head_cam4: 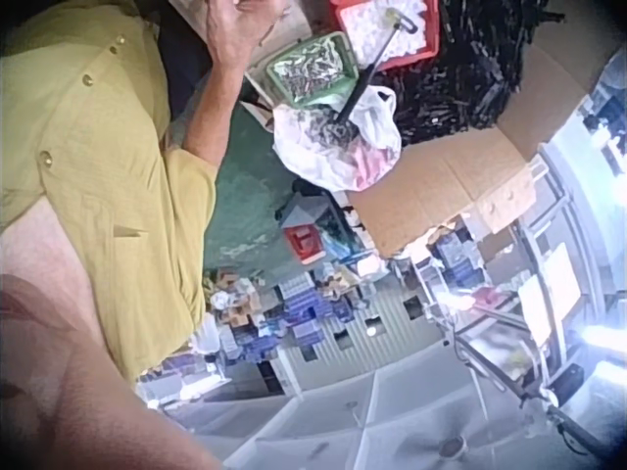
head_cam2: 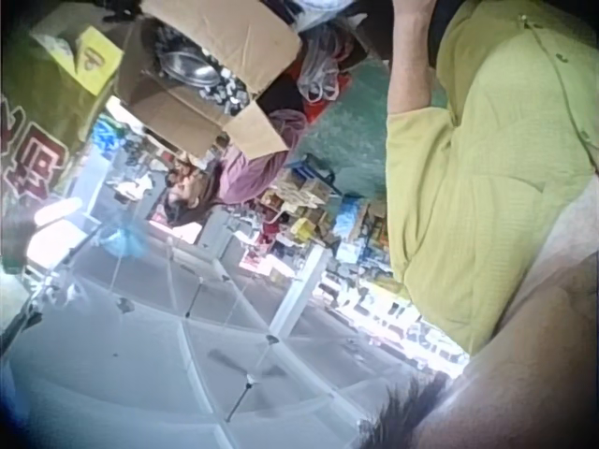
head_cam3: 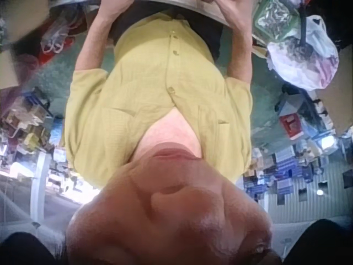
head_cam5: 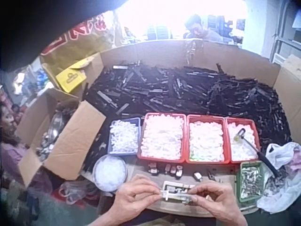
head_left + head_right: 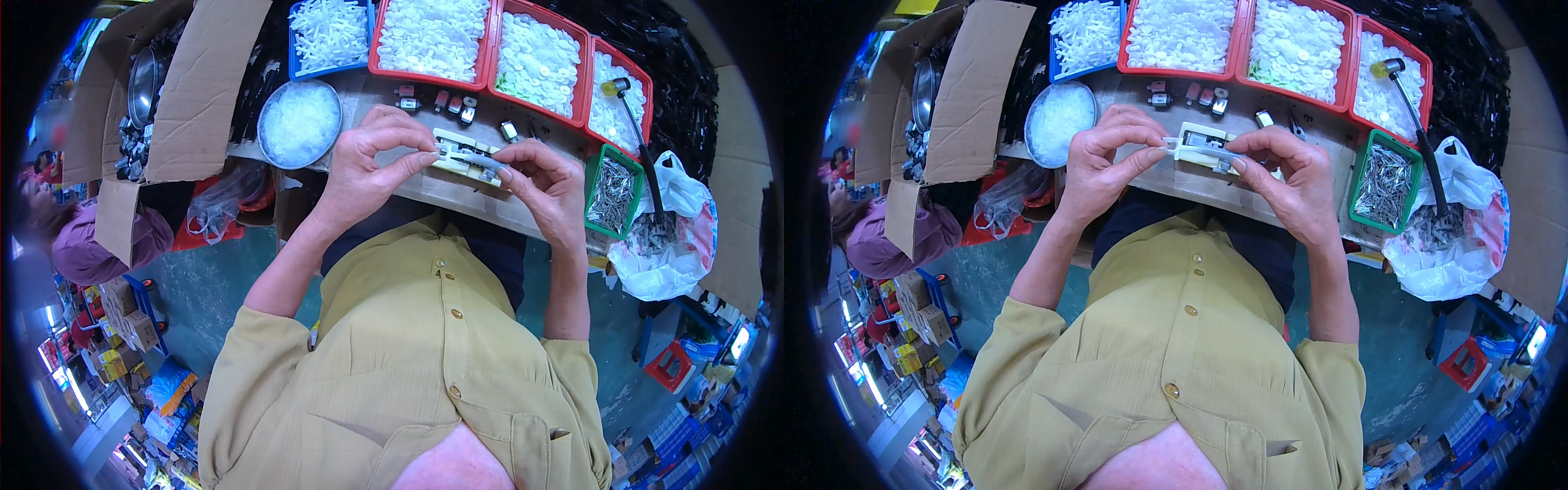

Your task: The person assembles small metal lock mechanisms at a workbench. They place a metal pin into a lock body, secure it with a hammer, and then use pliers to adjust the components. The process is repeated for multiple units, with finished items placed into a tray.

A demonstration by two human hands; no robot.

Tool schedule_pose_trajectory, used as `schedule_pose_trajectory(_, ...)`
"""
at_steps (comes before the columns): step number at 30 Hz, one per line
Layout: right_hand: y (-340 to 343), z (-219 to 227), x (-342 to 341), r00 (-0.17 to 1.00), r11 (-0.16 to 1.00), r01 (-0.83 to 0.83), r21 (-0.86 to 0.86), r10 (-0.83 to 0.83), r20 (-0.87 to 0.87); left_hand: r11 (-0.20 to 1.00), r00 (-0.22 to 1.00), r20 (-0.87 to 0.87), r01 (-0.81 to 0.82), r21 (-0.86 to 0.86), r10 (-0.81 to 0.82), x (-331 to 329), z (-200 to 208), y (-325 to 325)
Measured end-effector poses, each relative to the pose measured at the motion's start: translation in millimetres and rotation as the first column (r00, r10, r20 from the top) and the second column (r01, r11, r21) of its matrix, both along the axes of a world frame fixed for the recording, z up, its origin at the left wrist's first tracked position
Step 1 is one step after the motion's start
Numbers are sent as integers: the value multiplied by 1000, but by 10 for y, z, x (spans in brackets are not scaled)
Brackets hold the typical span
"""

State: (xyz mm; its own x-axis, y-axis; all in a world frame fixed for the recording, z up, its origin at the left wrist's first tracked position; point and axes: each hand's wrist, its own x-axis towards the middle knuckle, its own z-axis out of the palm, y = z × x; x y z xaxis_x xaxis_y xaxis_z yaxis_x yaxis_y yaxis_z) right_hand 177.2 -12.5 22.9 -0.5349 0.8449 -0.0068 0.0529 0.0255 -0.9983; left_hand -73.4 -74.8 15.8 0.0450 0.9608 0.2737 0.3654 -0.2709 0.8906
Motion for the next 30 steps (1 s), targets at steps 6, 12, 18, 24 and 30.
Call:
schedule_pose_trajectory(6, 42, 59, 2, 984, 963, -23, 270, -25, 176, 950, 981, 193, 51, -307, 10, -19, 15, 49)
schedule_pose_trajectory(12, 29, 77, 40, 974, 952, -75, 298, 5, 229, 927, 984, 178, 68, -369, -1, -3, 3, 91)
schedule_pose_trajectory(18, 49, 35, 117, 985, 1000, -26, 15, 23, 171, 999, 995, -82, 50, 12, -49, 60, 7, 153)
schedule_pose_trajectory(24, 50, -93, 222, 1000, 977, -7, -214, 5, -11, 985, 981, -193, 40, 169, -7, 186, 33, 175)
schedule_pose_trajectory(30, 108, -200, 263, 984, 938, -56, -342, -6, -179, 940, 957, -286, 59, 335, 42, 250, 26, 198)
